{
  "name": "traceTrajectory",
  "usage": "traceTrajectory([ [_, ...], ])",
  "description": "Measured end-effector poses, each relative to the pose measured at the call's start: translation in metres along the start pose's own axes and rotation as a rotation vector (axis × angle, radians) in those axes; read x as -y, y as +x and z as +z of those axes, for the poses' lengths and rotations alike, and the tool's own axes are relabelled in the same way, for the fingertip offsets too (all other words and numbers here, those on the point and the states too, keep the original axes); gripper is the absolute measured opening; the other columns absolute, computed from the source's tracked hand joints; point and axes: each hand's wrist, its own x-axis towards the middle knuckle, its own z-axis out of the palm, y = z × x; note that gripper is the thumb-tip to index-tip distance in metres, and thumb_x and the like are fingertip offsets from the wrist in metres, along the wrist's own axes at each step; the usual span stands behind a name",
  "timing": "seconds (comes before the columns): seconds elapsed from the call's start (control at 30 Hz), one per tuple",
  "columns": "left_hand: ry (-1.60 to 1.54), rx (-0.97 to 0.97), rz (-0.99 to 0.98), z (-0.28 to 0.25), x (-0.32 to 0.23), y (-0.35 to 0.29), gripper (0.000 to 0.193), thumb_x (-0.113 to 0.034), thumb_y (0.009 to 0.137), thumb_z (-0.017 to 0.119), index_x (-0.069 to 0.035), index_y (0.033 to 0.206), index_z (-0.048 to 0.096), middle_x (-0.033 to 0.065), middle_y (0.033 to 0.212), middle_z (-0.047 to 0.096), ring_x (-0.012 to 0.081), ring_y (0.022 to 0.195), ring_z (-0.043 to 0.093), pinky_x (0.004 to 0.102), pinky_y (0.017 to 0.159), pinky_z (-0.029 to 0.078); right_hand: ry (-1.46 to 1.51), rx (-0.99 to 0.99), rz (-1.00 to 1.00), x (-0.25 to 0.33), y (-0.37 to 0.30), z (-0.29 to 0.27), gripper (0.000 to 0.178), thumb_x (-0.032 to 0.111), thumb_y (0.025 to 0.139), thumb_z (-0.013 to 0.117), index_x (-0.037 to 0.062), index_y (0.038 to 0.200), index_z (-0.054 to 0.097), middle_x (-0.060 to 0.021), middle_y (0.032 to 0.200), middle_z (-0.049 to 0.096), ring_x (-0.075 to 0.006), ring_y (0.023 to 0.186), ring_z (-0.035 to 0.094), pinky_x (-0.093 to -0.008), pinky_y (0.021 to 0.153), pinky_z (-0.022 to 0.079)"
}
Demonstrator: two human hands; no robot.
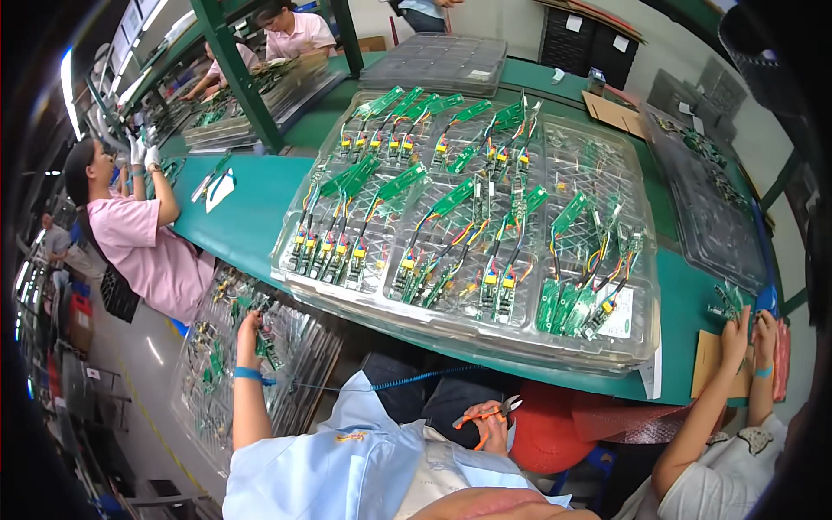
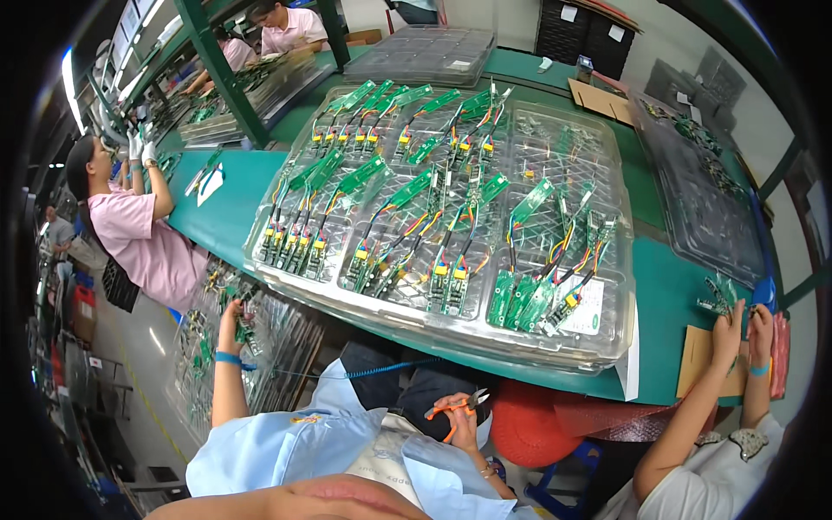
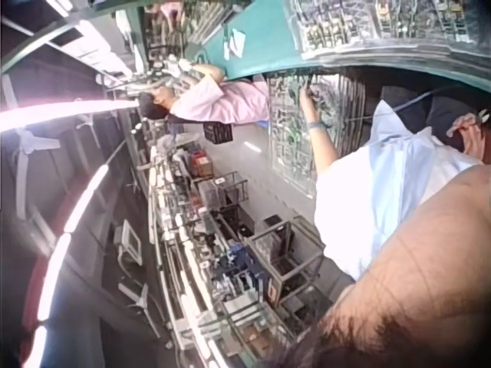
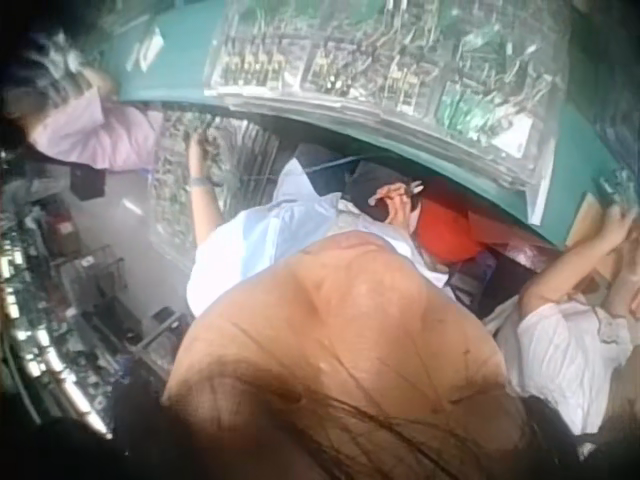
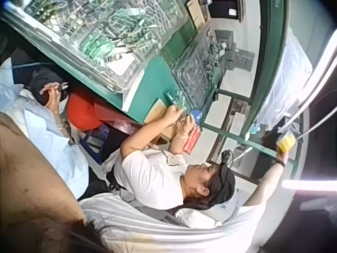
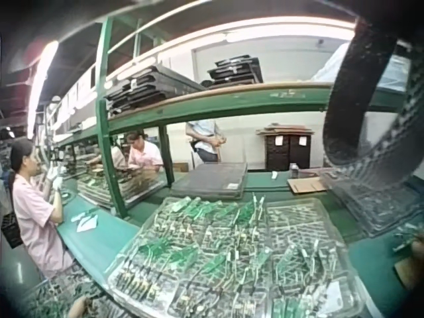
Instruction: Trimming excess wires from a printed circuit board using wire cutters at a factory assembly station.
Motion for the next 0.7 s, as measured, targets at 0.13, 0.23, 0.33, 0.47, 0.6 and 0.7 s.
traceTrajectory([
  [0.13, -0.283, -0.065, -0.146, -0.006, -0.013, -0.024, 0.017, -0.011, 0.071, 0.041, -0.017, 0.086, 0.046, -0.0010, 0.064, 0.042, 0.0109, 0.052, 0.046, 0.0233, 0.049, 0.038, -0.145, 0.057, 0.100, 0.006, 0.007, 0.000, 0.020, 0.014, 0.083, 0.042, 0.0025, 0.099, 0.040, -0.0141, 0.088, 0.049, -0.0225, 0.079, 0.048, -0.0338, 0.071, 0.042],
  [0.23, -0.310, -0.043, -0.042, 0.008, -0.037, -0.031, 0.019, -0.011, 0.070, 0.040, -0.017, 0.087, 0.045, 0.0006, 0.064, 0.042, 0.0108, 0.053, 0.045, 0.0231, 0.049, 0.037, -0.324, 0.056, 0.121, 0.020, 0.010, 0.002, 0.019, 0.012, 0.083, 0.042, 0.0020, 0.099, 0.040, -0.0130, 0.087, 0.049, -0.0209, 0.077, 0.049, -0.0313, 0.072, 0.042],
  [0.33, -0.303, 0.005, 0.005, 0.013, -0.057, -0.039, 0.020, -0.010, 0.070, 0.039, -0.016, 0.088, 0.044, 0.0011, 0.064, 0.042, 0.0107, 0.052, 0.044, 0.0229, 0.049, 0.037, -0.331, 0.013, 0.144, 0.021, 0.007, 0.004, 0.018, 0.012, 0.083, 0.042, 0.0018, 0.098, 0.041, -0.0124, 0.088, 0.049, -0.0202, 0.078, 0.048, -0.0304, 0.072, 0.042],
  [0.47, -0.304, 0.101, 0.111, 0.017, -0.088, -0.035, 0.022, -0.009, 0.071, 0.035, -0.015, 0.091, 0.043, 0.0024, 0.063, 0.041, 0.0110, 0.053, 0.042, 0.0223, 0.050, 0.036, -0.362, -0.011, 0.157, 0.019, 0.006, 0.008, 0.018, 0.011, 0.083, 0.042, 0.0017, 0.099, 0.041, -0.0116, 0.088, 0.049, -0.0189, 0.079, 0.048, -0.0289, 0.072, 0.041],
  [0.6, -0.225, 0.216, 0.295, 0.039, -0.139, -0.011, 0.026, -0.007, 0.071, 0.034, -0.014, 0.094, 0.043, 0.0031, 0.065, 0.042, 0.0111, 0.055, 0.043, 0.0212, 0.051, 0.035, -0.427, 0.005, 0.180, 0.017, 0.003, 0.012, 0.018, 0.010, 0.083, 0.042, 0.0019, 0.099, 0.041, -0.0106, 0.088, 0.049, -0.0172, 0.079, 0.047, -0.0273, 0.073, 0.040],
  [0.7, 0.026, 0.048, 0.476, 0.085, -0.174, 0.025, 0.019, -0.014, 0.076, 0.040, -0.011, 0.095, 0.046, 0.0029, 0.069, 0.045, 0.0099, 0.058, 0.045, 0.0188, 0.052, 0.034, -0.562, 0.037, 0.202, 0.020, 0.003, 0.022, 0.019, 0.008, 0.082, 0.043, 0.0019, 0.100, 0.041, -0.0095, 0.088, 0.048, -0.0154, 0.080, 0.046, -0.0253, 0.073, 0.039],
])
